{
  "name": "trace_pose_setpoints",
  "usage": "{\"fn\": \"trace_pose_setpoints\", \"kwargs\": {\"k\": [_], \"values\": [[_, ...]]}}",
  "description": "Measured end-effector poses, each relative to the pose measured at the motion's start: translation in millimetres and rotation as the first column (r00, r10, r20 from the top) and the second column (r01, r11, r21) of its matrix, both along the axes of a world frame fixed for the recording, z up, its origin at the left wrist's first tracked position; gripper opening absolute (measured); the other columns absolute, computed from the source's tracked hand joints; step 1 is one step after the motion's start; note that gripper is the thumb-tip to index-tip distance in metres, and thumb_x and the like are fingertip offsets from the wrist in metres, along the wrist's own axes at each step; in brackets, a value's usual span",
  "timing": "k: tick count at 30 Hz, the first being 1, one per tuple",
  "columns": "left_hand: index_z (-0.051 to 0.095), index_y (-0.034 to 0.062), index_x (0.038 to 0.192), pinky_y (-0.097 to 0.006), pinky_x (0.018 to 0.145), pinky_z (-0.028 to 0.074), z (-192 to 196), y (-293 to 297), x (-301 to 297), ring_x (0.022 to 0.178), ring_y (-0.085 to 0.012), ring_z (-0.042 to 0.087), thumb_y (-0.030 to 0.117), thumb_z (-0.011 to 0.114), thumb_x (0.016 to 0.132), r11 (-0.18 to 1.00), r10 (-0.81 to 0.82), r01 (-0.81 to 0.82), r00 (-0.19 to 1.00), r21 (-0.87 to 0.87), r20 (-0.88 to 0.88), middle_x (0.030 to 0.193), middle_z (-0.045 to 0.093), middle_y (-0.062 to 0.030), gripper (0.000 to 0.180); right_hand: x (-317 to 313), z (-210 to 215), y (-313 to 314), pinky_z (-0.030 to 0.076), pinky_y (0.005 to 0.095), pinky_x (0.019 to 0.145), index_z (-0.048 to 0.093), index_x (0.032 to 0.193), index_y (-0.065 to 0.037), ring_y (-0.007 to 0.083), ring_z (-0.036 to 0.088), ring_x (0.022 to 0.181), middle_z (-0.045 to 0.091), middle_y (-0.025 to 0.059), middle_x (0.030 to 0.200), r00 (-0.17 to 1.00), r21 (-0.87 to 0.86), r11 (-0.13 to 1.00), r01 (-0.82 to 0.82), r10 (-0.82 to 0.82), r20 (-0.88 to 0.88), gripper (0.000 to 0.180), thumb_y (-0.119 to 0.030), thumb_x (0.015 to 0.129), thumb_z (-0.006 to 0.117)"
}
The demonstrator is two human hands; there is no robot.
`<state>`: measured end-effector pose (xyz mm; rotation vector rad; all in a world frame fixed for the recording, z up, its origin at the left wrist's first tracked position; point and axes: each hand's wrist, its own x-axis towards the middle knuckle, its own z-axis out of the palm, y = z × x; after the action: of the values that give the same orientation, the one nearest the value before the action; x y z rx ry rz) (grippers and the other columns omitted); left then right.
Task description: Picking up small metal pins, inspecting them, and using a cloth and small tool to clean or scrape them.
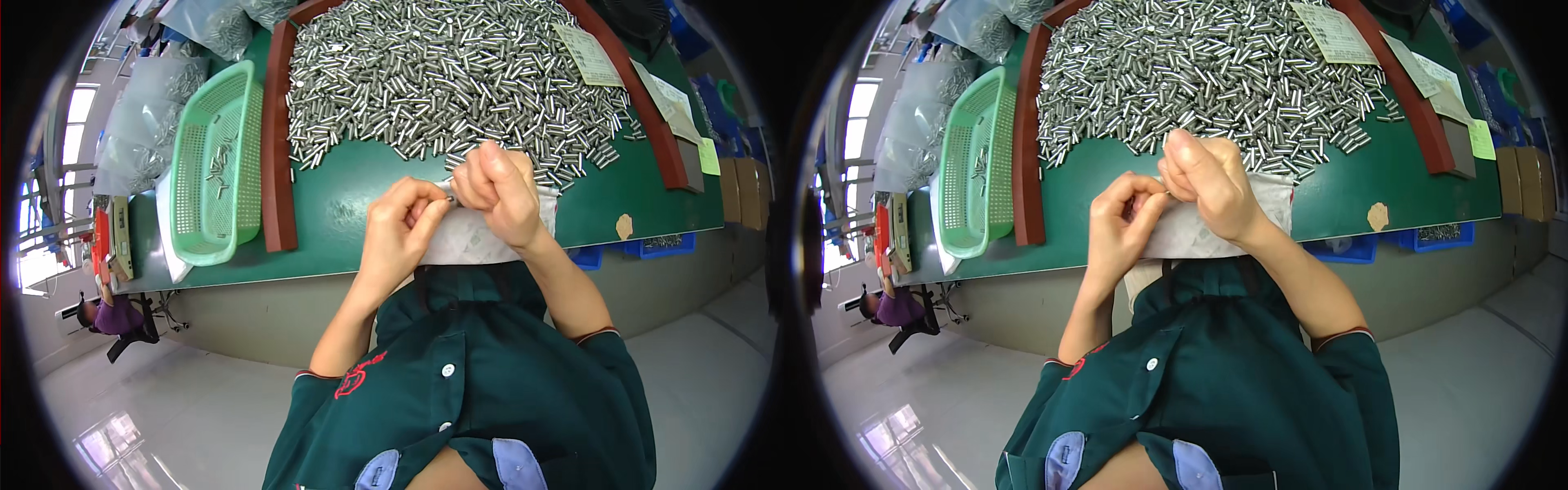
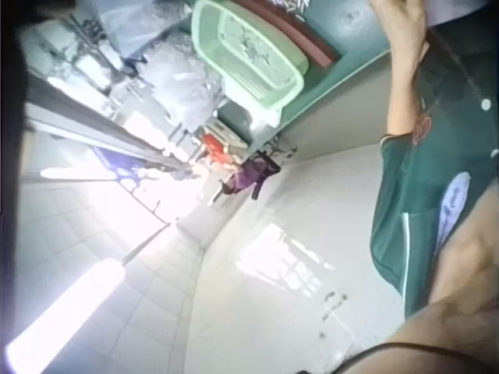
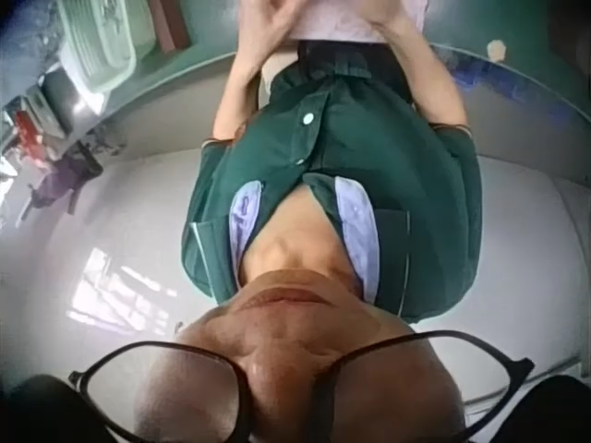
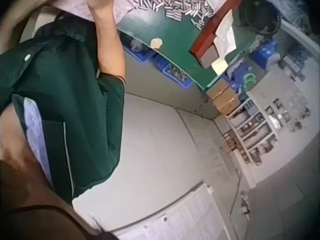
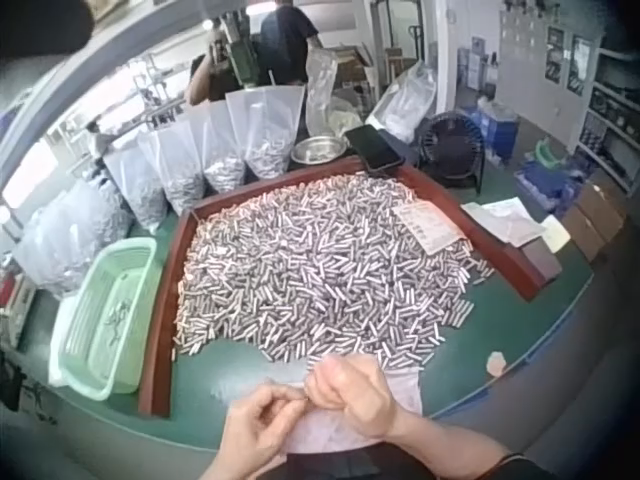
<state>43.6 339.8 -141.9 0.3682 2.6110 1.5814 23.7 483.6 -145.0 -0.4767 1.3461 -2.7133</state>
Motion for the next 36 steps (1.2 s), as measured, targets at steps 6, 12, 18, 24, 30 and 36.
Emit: {"fn": "trace_pose_setpoints", "kwargs": {"k": [6, 12, 18, 24, 30, 36], "values": [[0.052, 0.0022, 0.091, -0.017, 0.049, 0.029, -7.8, -29.4, -17.8, 0.055, -0.0043, 0.033, 0.015, 0.051, 0.086, 0.472, -0.362, -0.285, 0.800, 0.834, 0.478, 0.077, 0.051, -0.0038, 0.014, 0.6, -4.1, 2.7, 0.019, 0.0242, 0.041, 0.027, 0.052, -0.009, 0.0077, 0.020, 0.040, 0.023, -0.0027, 0.045, 1.000, -0.066, 0.998, -0.013, 0.012, -0.018, 0.042, -0.022, 0.093, 0.029], [0.048, -0.0035, 0.106, -0.017, 0.049, 0.031, -10.8, -31.8, -20.8, 0.057, -0.0054, 0.035, 0.009, 0.048, 0.086, 0.461, -0.293, -0.398, 0.775, 0.793, 0.559, 0.076, 0.049, -0.0046, 0.024, -2.2, -3.9, 2.3, 0.020, 0.0236, 0.041, 0.026, 0.051, -0.009, 0.0074, 0.021, 0.040, 0.024, -0.0026, 0.045, 1.000, -0.092, 0.996, -0.020, 0.021, 0.007, 0.044, -0.022, 0.093, 0.030], [0.050, -0.0021, 0.101, -0.017, 0.049, 0.032, -9.5, -29.3, -22.8, 0.058, -0.0062, 0.036, 0.012, 0.045, 0.088, 0.485, -0.267, -0.419, 0.765, 0.768, 0.586, 0.078, 0.050, -0.0058, 0.020, -4.2, -6.5, 4.2, 0.020, 0.0243, 0.041, 0.026, 0.050, -0.009, 0.0079, 0.021, 0.039, 0.024, -0.0025, 0.044, 1.000, -0.103, 0.994, -0.020, 0.022, 0.019, 0.044, -0.021, 0.092, 0.030], [0.043, 0.0051, 0.069, -0.018, 0.046, 0.027, -6.0, -33.1, -31.1, 0.050, -0.0067, 0.029, 0.027, 0.038, 0.092, 0.629, -0.223, -0.260, 0.843, 0.733, 0.490, 0.058, 0.034, 0.0019, 0.032, -2.3, -7.5, 6.2, 0.020, 0.0243, 0.040, 0.026, 0.050, -0.010, 0.0079, 0.022, 0.039, 0.024, -0.0023, 0.044, 1.000, -0.131, 0.991, -0.002, 0.006, 0.029, 0.043, -0.020, 0.092, 0.029], [0.057, 0.0014, 0.070, -0.027, 0.041, 0.028, 0.8, -22.8, -48.0, 0.043, -0.0083, 0.034, 0.015, 0.068, 0.069, 0.944, 0.240, -0.250, 0.968, -0.215, -0.070, 0.047, 0.036, -0.0003, 0.018, -2.5, -6.8, 6.0, 0.020, 0.0241, 0.040, 0.027, 0.050, -0.010, 0.0079, 0.022, 0.039, 0.025, -0.0023, 0.043, 0.999, -0.133, 0.991, 0.002, 0.004, 0.045, 0.043, -0.020, 0.092, 0.029], [0.058, 0.0026, 0.072, -0.031, 0.043, 0.032, -1.0, -18.1, -58.5, 0.040, -0.0156, 0.037, 0.011, 0.069, 0.063, 0.919, 0.125, -0.179, 0.977, -0.352, -0.171, 0.046, 0.037, -0.0043, 0.017, -4.5, -6.4, 6.7, 0.020, 0.0239, 0.040, 0.027, 0.050, -0.010, 0.0079, 0.022, 0.039, 0.025, -0.0025, 0.043, 0.998, -0.138, 0.990, 0.009, 0.000, 0.066, 0.044, -0.021, 0.092, 0.029]]}}
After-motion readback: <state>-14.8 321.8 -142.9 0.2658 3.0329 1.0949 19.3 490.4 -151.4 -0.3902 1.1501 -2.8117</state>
